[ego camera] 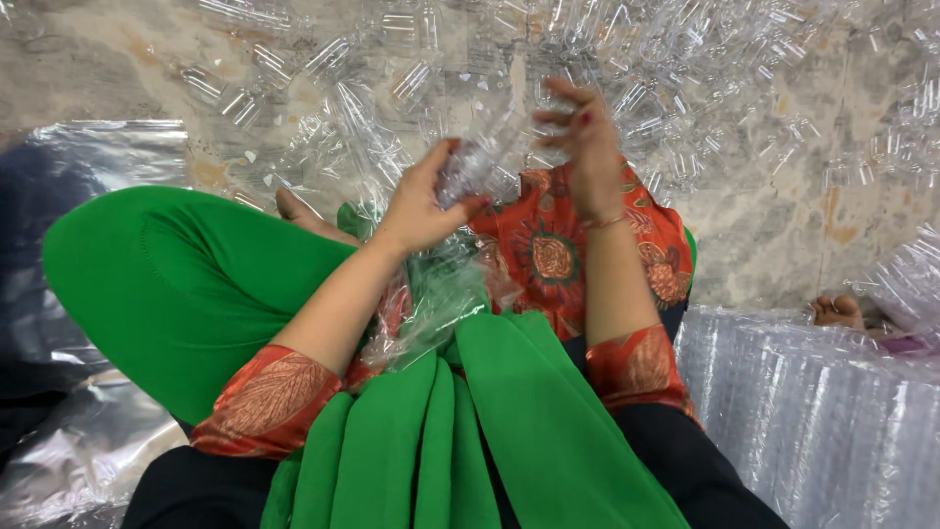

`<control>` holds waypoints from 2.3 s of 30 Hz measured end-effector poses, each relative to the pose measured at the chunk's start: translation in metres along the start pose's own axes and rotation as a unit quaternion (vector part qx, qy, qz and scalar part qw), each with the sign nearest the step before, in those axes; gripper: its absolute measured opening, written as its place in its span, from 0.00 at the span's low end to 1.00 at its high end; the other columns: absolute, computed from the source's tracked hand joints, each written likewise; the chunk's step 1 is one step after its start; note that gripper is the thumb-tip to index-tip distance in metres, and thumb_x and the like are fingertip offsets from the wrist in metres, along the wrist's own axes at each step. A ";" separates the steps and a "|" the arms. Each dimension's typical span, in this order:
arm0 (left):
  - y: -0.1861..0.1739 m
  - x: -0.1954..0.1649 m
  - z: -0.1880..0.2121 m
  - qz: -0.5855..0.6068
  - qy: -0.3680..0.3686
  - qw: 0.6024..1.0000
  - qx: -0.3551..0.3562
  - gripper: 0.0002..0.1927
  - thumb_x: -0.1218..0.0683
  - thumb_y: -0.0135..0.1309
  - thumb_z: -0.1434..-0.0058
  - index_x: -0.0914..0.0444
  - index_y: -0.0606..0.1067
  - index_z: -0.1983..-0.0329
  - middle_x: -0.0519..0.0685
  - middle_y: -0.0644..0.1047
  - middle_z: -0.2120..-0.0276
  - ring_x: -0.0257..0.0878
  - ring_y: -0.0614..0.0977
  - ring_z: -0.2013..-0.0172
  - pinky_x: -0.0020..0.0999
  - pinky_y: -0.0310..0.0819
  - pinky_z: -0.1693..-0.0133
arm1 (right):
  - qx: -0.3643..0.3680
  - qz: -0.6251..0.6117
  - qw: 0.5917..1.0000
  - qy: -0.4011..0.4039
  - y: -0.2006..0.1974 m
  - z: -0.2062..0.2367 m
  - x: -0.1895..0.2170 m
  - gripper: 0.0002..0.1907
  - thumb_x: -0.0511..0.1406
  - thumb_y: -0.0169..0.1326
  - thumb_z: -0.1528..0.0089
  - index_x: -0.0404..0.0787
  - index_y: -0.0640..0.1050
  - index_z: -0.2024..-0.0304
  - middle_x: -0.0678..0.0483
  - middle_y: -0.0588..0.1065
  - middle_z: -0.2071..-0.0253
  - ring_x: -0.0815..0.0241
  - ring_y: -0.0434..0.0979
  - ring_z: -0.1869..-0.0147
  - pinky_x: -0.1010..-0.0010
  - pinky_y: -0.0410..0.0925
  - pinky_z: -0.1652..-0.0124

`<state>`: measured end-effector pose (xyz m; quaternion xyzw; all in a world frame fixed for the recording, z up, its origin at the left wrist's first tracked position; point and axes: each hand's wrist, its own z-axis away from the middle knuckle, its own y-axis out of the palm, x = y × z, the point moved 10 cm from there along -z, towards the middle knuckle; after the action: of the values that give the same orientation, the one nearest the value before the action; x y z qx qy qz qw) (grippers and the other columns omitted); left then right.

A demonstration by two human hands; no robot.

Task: The person sits on the floor and stacks clear plastic bangles into a bundle on their lap, then wraps the bundle with clear plastic film. They repeatedly pick bangles one at a time from a large pile on the floor and add them to the wrapped stack.

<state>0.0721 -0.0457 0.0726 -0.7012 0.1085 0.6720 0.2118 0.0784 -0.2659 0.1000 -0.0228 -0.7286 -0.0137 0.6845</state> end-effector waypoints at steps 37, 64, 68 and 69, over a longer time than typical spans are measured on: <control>-0.035 -0.038 0.005 -0.081 0.105 0.978 -0.161 0.36 0.66 0.61 0.44 0.64 0.66 0.31 0.58 0.73 0.39 0.55 0.77 0.40 0.43 0.70 0.39 | -0.151 0.400 0.903 -0.034 -0.089 -0.048 -0.008 0.18 0.33 0.64 0.34 0.39 0.76 0.43 0.50 0.82 0.52 0.62 0.83 0.51 0.71 0.74 0.55; -0.024 -0.037 -0.005 -0.107 0.112 0.977 -0.144 0.35 0.66 0.59 0.46 0.55 0.71 0.34 0.49 0.76 0.44 0.50 0.75 0.42 0.43 0.65 0.40 | -0.089 -0.314 0.927 0.183 -0.058 -0.004 -0.031 0.10 0.41 0.52 0.29 0.42 0.73 0.55 0.40 0.74 0.43 0.46 0.84 0.51 0.65 0.76 0.61; -0.020 -0.030 -0.006 -0.144 0.080 0.977 -0.135 0.36 0.66 0.59 0.48 0.53 0.71 0.34 0.48 0.75 0.46 0.49 0.74 0.43 0.45 0.59 0.41 | -0.163 -0.286 0.944 0.003 -0.060 -0.002 0.034 0.15 0.42 0.52 0.28 0.36 0.72 0.60 0.38 0.74 0.38 0.45 0.83 0.44 0.61 0.79 0.51; -0.018 -0.029 -0.006 -0.151 0.076 0.977 -0.130 0.36 0.66 0.59 0.48 0.52 0.71 0.34 0.48 0.74 0.47 0.48 0.73 0.43 0.45 0.58 0.41 | -0.167 -0.252 0.951 -0.058 -0.055 0.001 0.056 0.17 0.43 0.53 0.27 0.35 0.72 0.62 0.37 0.75 0.37 0.45 0.83 0.43 0.61 0.79 0.49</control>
<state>0.0831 -0.0362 0.1045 -0.7801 -0.0714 0.5854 0.2090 0.0713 -0.3201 0.1568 0.0465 -0.7363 -0.3059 0.6017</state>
